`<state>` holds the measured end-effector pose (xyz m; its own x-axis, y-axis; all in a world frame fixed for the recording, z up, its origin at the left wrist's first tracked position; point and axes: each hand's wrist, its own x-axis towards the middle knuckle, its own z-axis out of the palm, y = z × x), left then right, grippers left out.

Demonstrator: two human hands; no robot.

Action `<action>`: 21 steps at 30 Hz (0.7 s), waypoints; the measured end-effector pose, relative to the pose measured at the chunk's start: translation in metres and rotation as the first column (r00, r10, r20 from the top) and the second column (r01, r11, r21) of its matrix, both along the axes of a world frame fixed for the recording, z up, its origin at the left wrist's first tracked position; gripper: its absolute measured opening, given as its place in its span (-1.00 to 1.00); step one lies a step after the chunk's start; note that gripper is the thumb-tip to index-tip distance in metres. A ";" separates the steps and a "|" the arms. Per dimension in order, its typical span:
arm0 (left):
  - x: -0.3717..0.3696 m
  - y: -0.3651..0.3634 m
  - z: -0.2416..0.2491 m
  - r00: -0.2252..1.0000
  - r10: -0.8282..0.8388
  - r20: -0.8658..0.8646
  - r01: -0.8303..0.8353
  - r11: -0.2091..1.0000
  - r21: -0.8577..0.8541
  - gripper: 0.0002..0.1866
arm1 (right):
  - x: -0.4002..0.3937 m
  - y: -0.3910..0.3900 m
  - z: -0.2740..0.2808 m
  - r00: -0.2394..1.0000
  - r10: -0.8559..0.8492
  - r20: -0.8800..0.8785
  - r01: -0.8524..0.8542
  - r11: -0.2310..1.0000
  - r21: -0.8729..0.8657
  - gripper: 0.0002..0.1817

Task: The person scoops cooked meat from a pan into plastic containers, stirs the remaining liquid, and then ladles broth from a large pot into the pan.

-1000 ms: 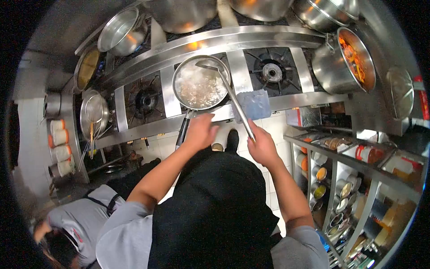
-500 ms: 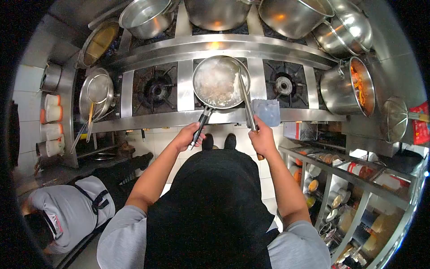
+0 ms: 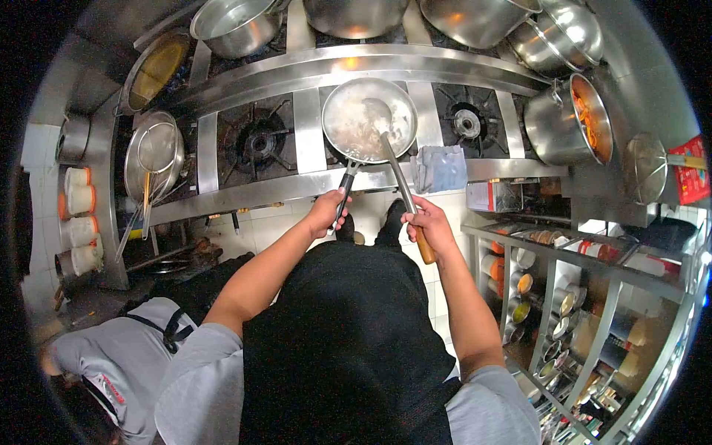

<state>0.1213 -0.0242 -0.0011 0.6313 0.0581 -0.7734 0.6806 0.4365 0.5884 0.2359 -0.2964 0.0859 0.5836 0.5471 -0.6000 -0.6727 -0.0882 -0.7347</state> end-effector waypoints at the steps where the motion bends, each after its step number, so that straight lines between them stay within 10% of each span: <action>1: 0.000 0.001 0.001 1.000 0.008 -0.008 -0.008 1.000 -0.015 -0.54 | -0.001 -0.001 -0.003 1.000 0.014 -0.026 -0.013 1.000 0.022 -0.38; 10: 0.003 0.003 0.001 0.999 -0.009 -0.047 0.007 0.999 -0.039 -0.57 | -0.017 -0.007 0.006 0.997 -0.017 -0.072 0.023 0.996 0.089 -0.32; 21: 0.010 0.009 0.008 0.985 -0.016 -0.173 0.004 0.997 -0.073 -0.54 | -0.033 -0.010 0.054 0.923 0.198 0.331 -0.092 0.947 -0.309 -0.25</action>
